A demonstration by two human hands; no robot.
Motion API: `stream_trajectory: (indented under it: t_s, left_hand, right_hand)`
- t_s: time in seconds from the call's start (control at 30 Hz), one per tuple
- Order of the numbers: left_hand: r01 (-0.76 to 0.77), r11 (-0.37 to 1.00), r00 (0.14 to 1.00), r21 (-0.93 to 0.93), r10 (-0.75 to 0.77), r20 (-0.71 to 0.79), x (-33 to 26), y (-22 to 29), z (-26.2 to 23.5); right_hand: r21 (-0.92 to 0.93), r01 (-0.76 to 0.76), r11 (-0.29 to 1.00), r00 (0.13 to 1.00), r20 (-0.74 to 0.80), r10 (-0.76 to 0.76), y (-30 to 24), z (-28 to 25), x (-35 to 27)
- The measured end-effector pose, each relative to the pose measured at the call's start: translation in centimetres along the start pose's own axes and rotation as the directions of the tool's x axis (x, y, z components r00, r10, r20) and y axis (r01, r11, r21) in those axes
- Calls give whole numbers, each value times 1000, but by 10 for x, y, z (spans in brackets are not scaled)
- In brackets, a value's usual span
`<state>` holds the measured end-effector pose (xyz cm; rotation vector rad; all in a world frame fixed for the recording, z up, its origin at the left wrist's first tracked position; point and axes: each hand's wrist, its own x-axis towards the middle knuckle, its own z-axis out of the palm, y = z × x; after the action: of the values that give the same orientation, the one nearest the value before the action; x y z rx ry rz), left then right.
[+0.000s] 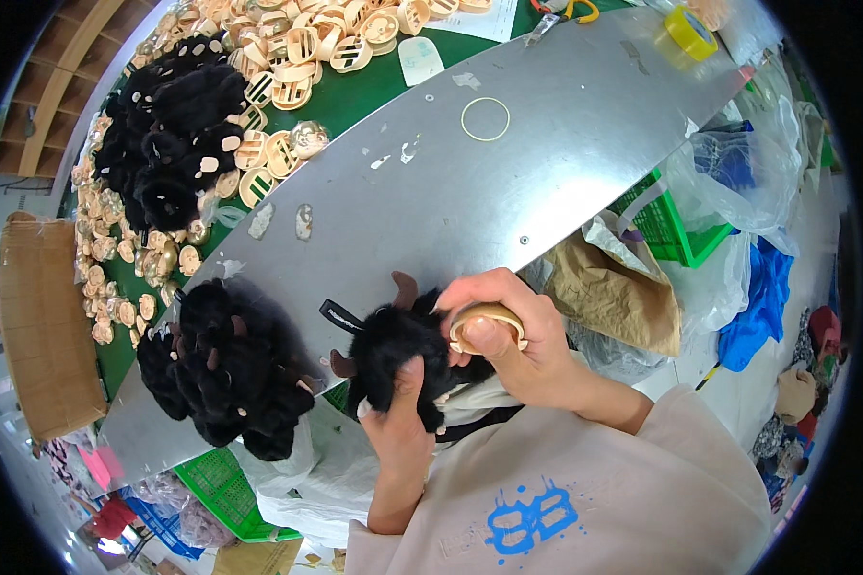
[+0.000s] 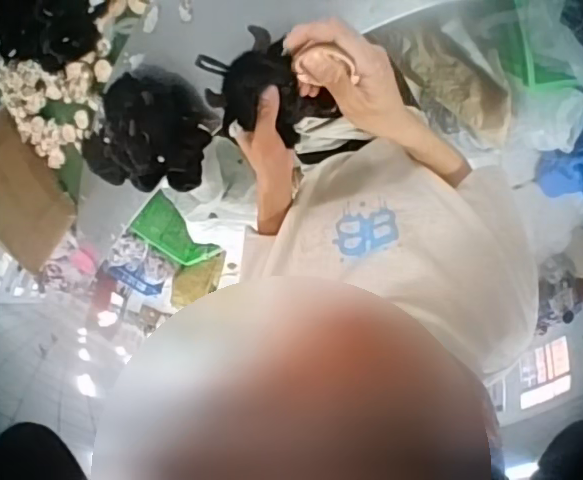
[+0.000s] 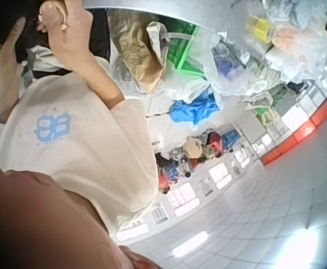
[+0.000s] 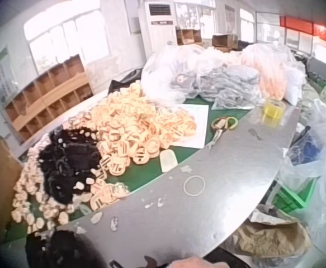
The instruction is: The person repeatedly picks up small black plush toys and inserts round wooden pieces into their openings, then secures them with rubber bands. The person handles each toy one at a time, places the finished items on the table, and continues the cycle.
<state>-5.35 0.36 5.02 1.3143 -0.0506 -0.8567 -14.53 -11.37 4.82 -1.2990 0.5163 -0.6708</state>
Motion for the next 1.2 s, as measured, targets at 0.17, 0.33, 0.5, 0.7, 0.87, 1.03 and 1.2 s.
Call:
stream_trajectory:
  t_s: [0.17,0.33,0.5,0.7,0.87,1.03,1.2]
  left_hand:
    - [-53,998,999,40,54,-6,1,-6,-5]
    - [-126,989,992,82,124,39,4,-16,-17]
    - [-66,998,998,6,66,-13,3,-10,-9]
    - [-258,930,955,260,286,-76,-5,-19,-5]
    - [-457,802,877,385,478,46,-2,-20,7]
    - [-375,870,919,319,395,3,-1,-22,10]
    - [-144,988,990,63,143,19,7,-14,1]
  right_hand:
    - [-39,-26,999,1000,-5,25,-1,1,-2]
    - [-149,10,989,1000,14,-8,-1,3,-1]
    - [-278,89,956,995,-9,-95,5,5,-2]
    - [-625,457,632,842,75,-535,17,7,5]
    - [-700,358,618,846,-37,-532,19,9,13]
    - [-429,358,829,914,-20,-406,20,8,10]
    - [-489,460,741,887,226,-402,24,-6,13]
